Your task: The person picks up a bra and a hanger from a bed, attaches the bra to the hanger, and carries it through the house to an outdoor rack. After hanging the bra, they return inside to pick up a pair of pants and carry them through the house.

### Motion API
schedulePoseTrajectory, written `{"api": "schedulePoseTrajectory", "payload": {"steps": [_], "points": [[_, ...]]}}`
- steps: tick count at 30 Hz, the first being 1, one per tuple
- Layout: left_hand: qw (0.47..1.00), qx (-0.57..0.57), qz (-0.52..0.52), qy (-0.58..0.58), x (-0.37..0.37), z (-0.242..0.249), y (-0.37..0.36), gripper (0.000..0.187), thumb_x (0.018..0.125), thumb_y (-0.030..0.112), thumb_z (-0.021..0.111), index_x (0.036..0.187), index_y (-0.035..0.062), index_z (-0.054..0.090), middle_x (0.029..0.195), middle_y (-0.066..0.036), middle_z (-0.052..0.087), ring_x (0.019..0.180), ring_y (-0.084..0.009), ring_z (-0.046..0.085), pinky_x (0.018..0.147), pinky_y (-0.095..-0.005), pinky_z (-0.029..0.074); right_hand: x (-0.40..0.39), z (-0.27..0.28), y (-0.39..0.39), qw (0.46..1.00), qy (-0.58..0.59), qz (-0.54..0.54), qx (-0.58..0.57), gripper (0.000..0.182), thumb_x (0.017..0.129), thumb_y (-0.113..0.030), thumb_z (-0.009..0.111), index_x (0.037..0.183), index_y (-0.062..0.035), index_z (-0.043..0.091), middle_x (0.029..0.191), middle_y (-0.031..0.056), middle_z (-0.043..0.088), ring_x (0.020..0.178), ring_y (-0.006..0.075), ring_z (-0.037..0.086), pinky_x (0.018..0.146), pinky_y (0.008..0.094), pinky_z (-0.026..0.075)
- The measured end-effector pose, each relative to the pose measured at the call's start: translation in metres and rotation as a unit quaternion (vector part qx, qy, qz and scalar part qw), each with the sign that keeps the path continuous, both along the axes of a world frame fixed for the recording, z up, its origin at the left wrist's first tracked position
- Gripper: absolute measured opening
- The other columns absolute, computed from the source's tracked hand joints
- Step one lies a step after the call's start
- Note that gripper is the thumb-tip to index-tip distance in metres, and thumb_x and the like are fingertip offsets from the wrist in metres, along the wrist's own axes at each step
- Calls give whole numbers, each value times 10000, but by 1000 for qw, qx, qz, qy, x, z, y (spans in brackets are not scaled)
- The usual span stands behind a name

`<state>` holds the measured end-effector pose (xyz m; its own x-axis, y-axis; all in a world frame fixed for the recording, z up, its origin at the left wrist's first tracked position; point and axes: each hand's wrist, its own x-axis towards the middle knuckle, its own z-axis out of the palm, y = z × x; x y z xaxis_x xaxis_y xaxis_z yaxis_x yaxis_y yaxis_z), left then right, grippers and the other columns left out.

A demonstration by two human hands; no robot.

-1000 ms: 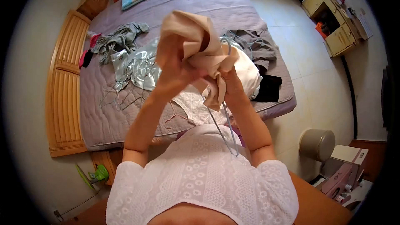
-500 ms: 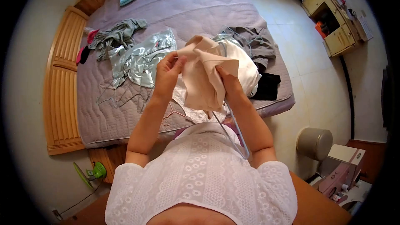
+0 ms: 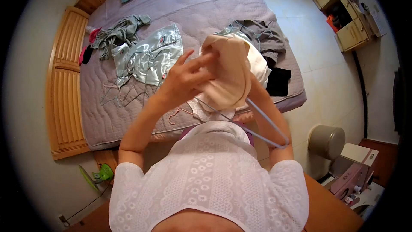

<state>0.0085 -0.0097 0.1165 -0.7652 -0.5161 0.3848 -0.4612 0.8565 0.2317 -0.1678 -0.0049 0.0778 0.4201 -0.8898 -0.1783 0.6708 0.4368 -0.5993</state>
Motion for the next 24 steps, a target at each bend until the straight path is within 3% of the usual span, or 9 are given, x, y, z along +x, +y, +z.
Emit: {"api": "schedulePoseTrajectory", "payload": {"steps": [1,3,5,7,13,18,21,23,24], "points": [[1000,1,-1,-1,6,2,-4,447,573,144,690,994,127,542,1133,-94,463,1016,-249,469,912,-369,303,-9,0,0,999,1,47,-7,290,847,-263,417,1015,-28,444,806,63,513,652,129,495,563,232,395],[921,340,120,150,19,9,-14,287,690,158,628,952,72,547,957,-53,557,815,-172,545,784,-278,389,-26,0,-1,990,3,142,-22,281,847,-266,437,976,-16,450,702,58,511,494,100,487,412,196,377],[845,342,75,405,20,24,-29,255,778,221,562,941,26,539,880,-18,562,780,-111,514,712,-216,385,-40,-9,-1,984,86,154,-35,276,853,-265,422,980,-22,456,708,69,518,440,67,450,379,169,345],[822,315,117,461,25,49,-43,298,813,272,515,960,13,525,861,11,539,783,-64,473,709,-214,379,-54,-22,4,953,222,174,-111,314,859,-309,392,976,-28,470,709,67,525,407,61,427,368,156,332],[877,202,164,404,22,99,-67,327,806,281,524,993,13,506,862,2,539,806,-64,467,734,-209,362,-67,-23,57,946,248,181,-101,297,851,-323,413,855,-40,503,711,33,537,395,65,429,353,182,357],[804,295,159,491,32,110,-92,351,807,268,517,1075,45,475,977,-36,538,909,-128,494,785,-233,378,-102,-32,64,922,362,5,-138,330,857,-349,390,767,-53,503,599,0,494,379,37,368,348,168,301],[799,296,127,508,30,127,-93,420,807,274,513,1140,41,409,1071,-58,491,998,-181,452,846,-313,363,-127,-23,57,910,361,-105,-174,366,853,-385,382,738,-59,501,517,-19,451,368,28,335,353,167,283],[824,334,-114,443,20,143,-73,420,823,282,476,1162,53,385,1098,-68,477,1034,-194,430,866,-334,349,-136,-18,54,901,395,-51,-174,400,849,-413,369,824,-43,518,666,23,505,420,38,391,378,167,311],[820,346,-194,413,19,148,-71,419,828,284,464,1170,57,377,1108,-71,472,1046,-199,422,873,-341,345,-130,-14,52,876,419,-117,-209,416,848,-422,362,885,-36,514,774,46,498,470,43,421,392,167,324]]}}
